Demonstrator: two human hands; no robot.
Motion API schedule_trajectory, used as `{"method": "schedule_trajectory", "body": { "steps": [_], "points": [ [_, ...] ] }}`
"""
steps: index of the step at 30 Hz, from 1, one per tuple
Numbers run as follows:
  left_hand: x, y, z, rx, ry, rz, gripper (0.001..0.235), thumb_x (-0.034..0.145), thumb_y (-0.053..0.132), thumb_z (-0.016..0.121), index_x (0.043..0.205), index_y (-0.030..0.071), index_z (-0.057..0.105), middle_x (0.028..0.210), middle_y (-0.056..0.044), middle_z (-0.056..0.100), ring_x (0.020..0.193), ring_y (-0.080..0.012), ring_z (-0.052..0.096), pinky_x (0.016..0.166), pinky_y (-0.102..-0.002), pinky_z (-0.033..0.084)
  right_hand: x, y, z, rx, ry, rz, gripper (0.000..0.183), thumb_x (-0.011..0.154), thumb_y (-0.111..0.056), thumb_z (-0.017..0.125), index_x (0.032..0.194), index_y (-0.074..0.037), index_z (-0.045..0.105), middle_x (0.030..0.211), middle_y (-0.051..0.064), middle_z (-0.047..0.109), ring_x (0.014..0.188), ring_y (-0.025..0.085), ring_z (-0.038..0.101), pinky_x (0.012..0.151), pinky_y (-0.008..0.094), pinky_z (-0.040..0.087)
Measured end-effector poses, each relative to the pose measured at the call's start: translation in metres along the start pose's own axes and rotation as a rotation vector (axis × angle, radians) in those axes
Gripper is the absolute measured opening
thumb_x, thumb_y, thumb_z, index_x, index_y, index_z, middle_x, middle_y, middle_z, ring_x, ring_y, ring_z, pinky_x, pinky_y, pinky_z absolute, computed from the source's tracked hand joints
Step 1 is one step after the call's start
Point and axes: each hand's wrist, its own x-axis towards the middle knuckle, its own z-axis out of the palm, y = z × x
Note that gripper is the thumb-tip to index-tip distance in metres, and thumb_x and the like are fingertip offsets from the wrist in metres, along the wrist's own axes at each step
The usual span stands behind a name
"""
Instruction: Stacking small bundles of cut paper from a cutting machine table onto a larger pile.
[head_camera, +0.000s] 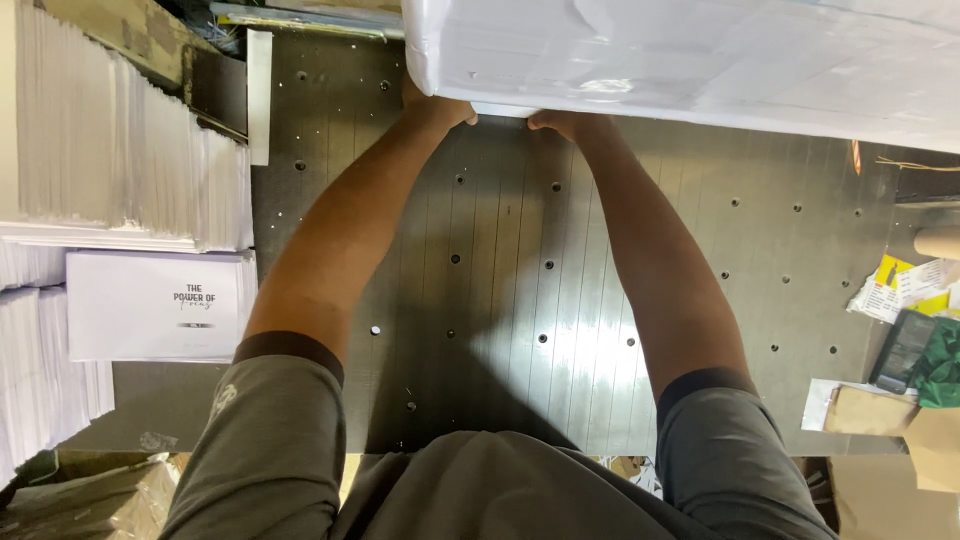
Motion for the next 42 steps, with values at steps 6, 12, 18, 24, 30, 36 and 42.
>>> {"method": "schedule_trajectory", "body": {
  "steps": [6, 12, 18, 24, 30, 36, 42],
  "points": [
    [-0.013, -0.020, 0.017, 0.019, 0.129, 0.063, 0.061, 0.072, 0.034, 0.096, 0.119, 0.010, 0.064, 0.112, -0.012, 0.068, 0.102, -0.0359, 0.069, 0.076, -0.049, 0.057, -0.015, 0.004, 0.003, -0.077, 0.070, -0.056, 0.060, 0.093, -0.035, 0.080, 0.139, -0.007, 0.054, 0.136, 0.017, 0.054, 0.125, 0.036, 0.051, 0.103, 0.049, 0.048],
    [-0.172, -0.049, -0.022, 0.114, 0.273, 0.427, 0.067, 0.102, 0.042, 0.071, 0.149, -0.001, 0.050, 0.143, -0.019, 0.053, 0.132, -0.0361, 0.050, 0.110, -0.047, 0.044, -0.139, 0.014, 0.006, -0.005, 0.478, -0.488, 0.043, 0.112, -0.024, 0.048, 0.137, 0.010, 0.054, 0.141, 0.031, 0.056, 0.136, 0.049, 0.049, 0.120, 0.062, 0.038],
    [-0.423, -0.154, -0.080, 0.118, 0.072, 0.390, 0.073, 0.101, 0.041, 0.062, 0.158, 0.002, 0.039, 0.163, -0.024, 0.039, 0.151, -0.0425, 0.038, 0.123, -0.055, 0.035, -0.351, 0.146, -0.009, -0.012, 0.725, 0.340, 0.023, 0.089, -0.016, 0.074, 0.087, -0.008, 0.053, 0.087, 0.009, 0.053, 0.091, 0.030, 0.053, 0.092, 0.051, 0.043],
    [-0.550, -0.177, -0.145, -0.019, 0.054, -1.023, 0.128, 0.084, 0.067, 0.062, 0.162, -0.003, -0.012, 0.173, -0.018, -0.013, 0.158, -0.0460, 0.003, 0.121, -0.066, 0.029, -0.424, 0.263, -0.068, 0.744, 0.876, 1.757, 0.100, 0.084, -0.085, 0.072, 0.144, -0.009, 0.047, 0.129, 0.006, 0.068, 0.125, 0.032, 0.065, 0.108, 0.048, 0.057],
    [-0.513, -0.129, -0.160, -0.822, -0.205, -1.341, 0.082, 0.093, 0.054, 0.063, 0.145, -0.009, 0.056, 0.148, -0.019, 0.062, 0.128, -0.0300, 0.061, 0.096, -0.040, 0.058, -0.437, 0.336, -0.071, 0.816, 1.039, 1.699, 0.101, 0.068, -0.081, 0.089, 0.134, -0.011, 0.061, 0.129, 0.008, 0.074, 0.109, 0.027, 0.077, 0.089, 0.038, 0.070],
    [-0.508, -0.099, -0.179, -1.122, -0.059, -1.481, 0.094, 0.087, 0.055, 0.068, 0.153, -0.006, 0.042, 0.151, -0.024, 0.056, 0.132, -0.0423, 0.060, 0.105, -0.048, 0.057, -0.435, 0.341, -0.072, 0.780, 1.025, 1.824, 0.099, 0.062, -0.087, 0.089, 0.127, -0.018, 0.062, 0.123, 0.004, 0.075, 0.107, 0.026, 0.075, 0.088, 0.040, 0.067],
    [-0.512, -0.092, -0.193, -0.980, -0.200, -1.412, 0.089, 0.086, 0.063, 0.064, 0.143, -0.005, 0.056, 0.137, -0.021, 0.067, 0.121, -0.0369, 0.064, 0.104, -0.043, 0.055, -0.440, 0.340, -0.069, 0.858, 1.069, 1.701, 0.099, 0.061, -0.082, 0.092, 0.126, -0.016, 0.059, 0.124, 0.002, 0.074, 0.111, 0.025, 0.074, 0.093, 0.040, 0.069]
  ]
}}
